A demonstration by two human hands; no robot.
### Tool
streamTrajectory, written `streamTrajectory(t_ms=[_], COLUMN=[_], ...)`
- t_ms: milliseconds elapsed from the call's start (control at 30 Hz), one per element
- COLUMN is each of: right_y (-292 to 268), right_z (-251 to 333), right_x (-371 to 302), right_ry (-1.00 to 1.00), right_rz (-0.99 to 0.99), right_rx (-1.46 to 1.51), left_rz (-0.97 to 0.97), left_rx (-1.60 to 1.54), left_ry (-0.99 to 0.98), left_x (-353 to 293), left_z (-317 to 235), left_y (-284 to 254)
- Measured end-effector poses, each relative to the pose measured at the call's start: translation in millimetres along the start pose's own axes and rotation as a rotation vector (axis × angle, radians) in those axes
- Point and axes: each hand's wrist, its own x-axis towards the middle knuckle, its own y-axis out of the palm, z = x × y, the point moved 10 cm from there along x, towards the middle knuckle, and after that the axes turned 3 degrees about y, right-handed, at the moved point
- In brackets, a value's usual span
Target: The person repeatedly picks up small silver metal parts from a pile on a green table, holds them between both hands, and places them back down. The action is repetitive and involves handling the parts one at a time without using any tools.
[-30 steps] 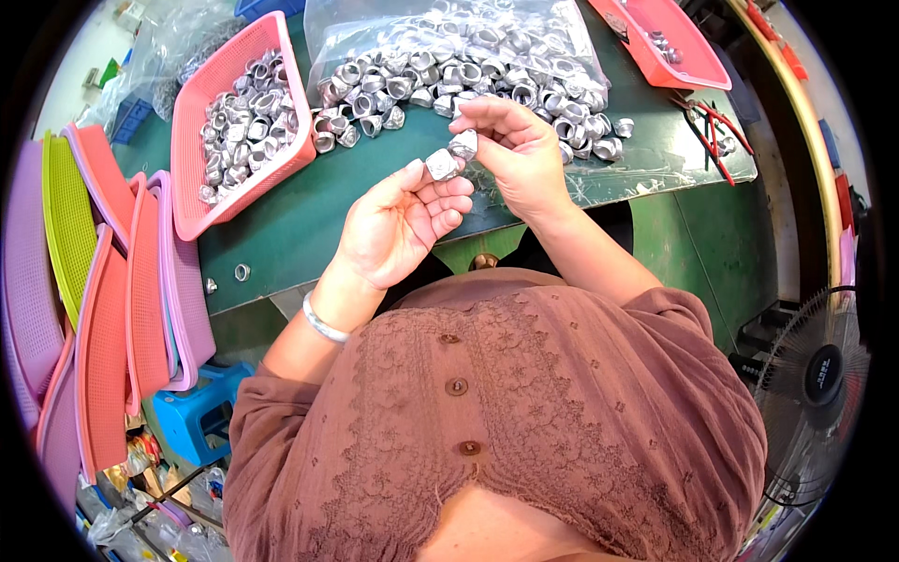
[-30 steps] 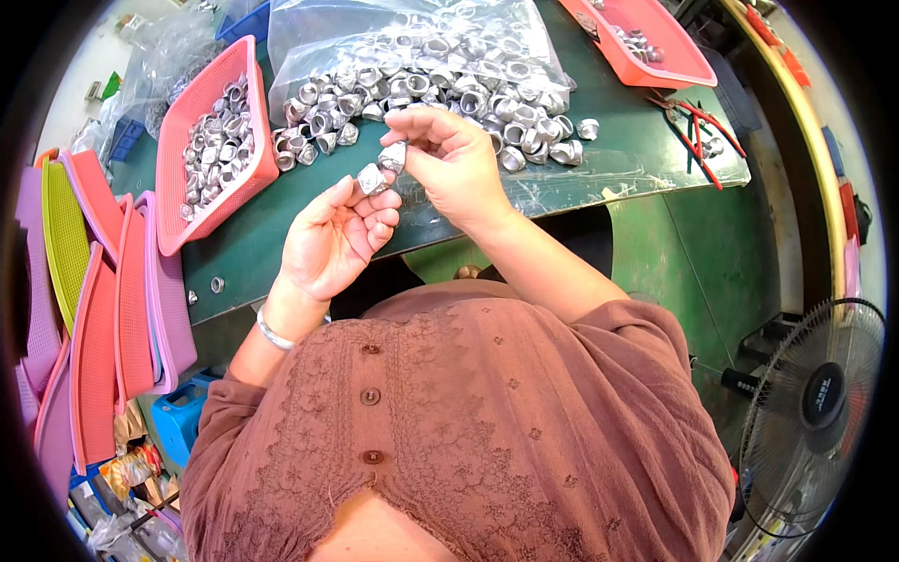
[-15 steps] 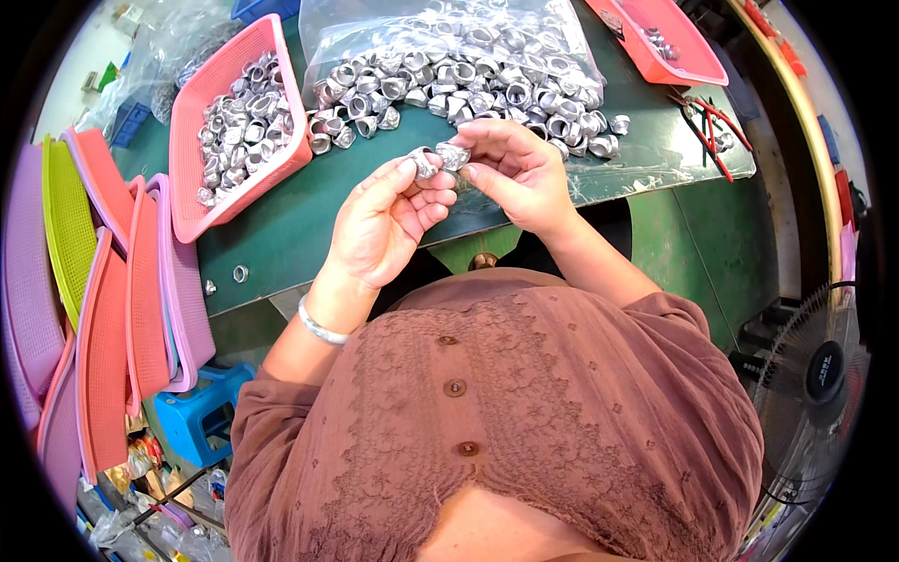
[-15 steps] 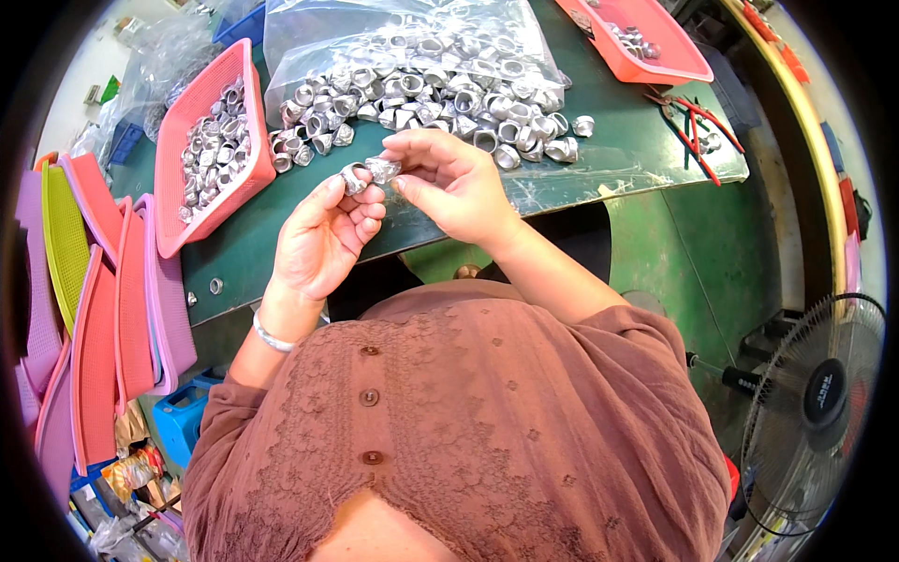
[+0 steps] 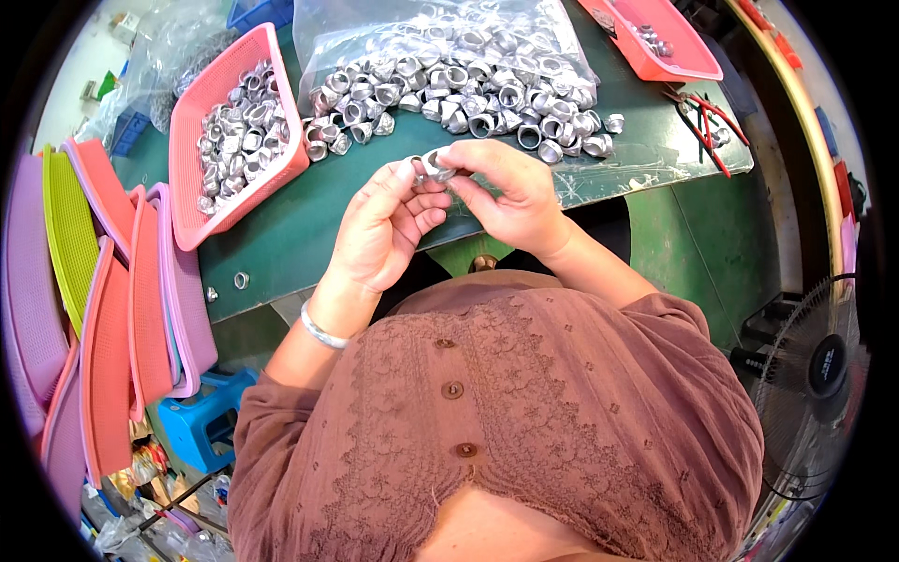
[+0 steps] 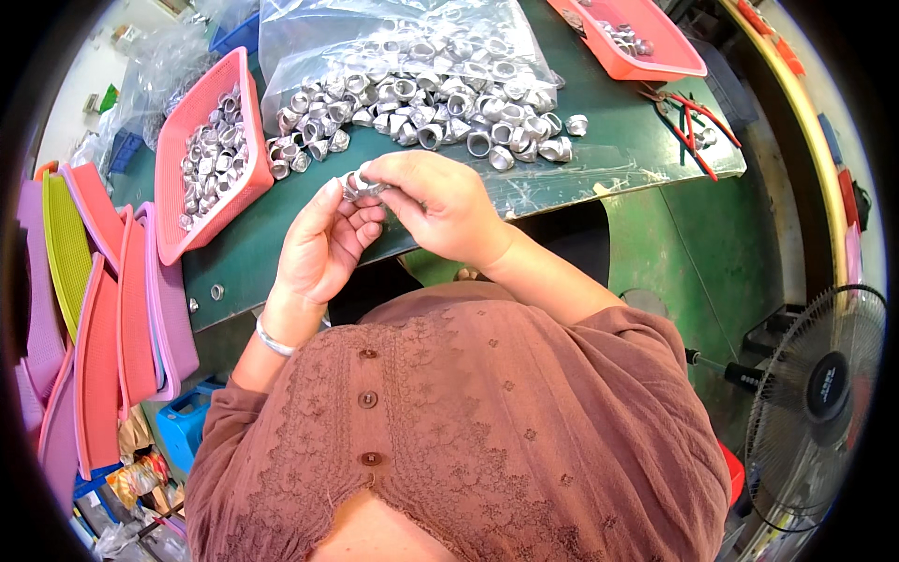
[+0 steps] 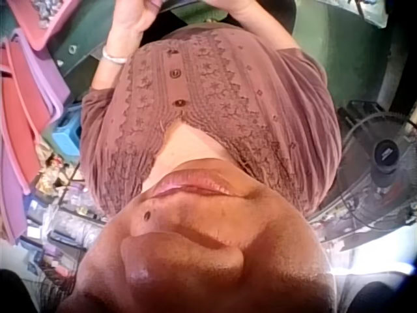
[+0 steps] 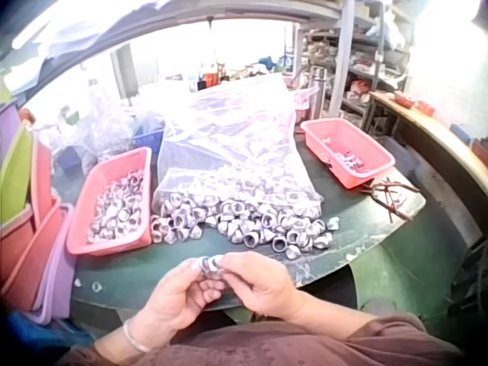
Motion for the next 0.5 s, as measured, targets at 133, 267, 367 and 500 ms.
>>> streamTrajectory(t_ms=[133, 267, 367, 500], right_y=[10, -5, -34, -77], right_z=[6, 10, 1, -16], right_x=[-5, -7, -9, -20], right_ry=[-0.056, -0.044, -0.024, 0.122], right_rz=[0.059, 0.019, -0.059, -0.133], right_rx=[-0.016, -0.027, -0.263, -0.541], left_rz=[-0.093, -0.173, -0.225, -0.361], left_rx=[0.097, 0.221, 0.544, 1.078], left_ry=[0.06, 0.191, 0.556, 0.984], left_x=[0, 3, -2, -17], left_z=[-2, -31, -106, -209], left_y=[-5, -14, -11, -24])
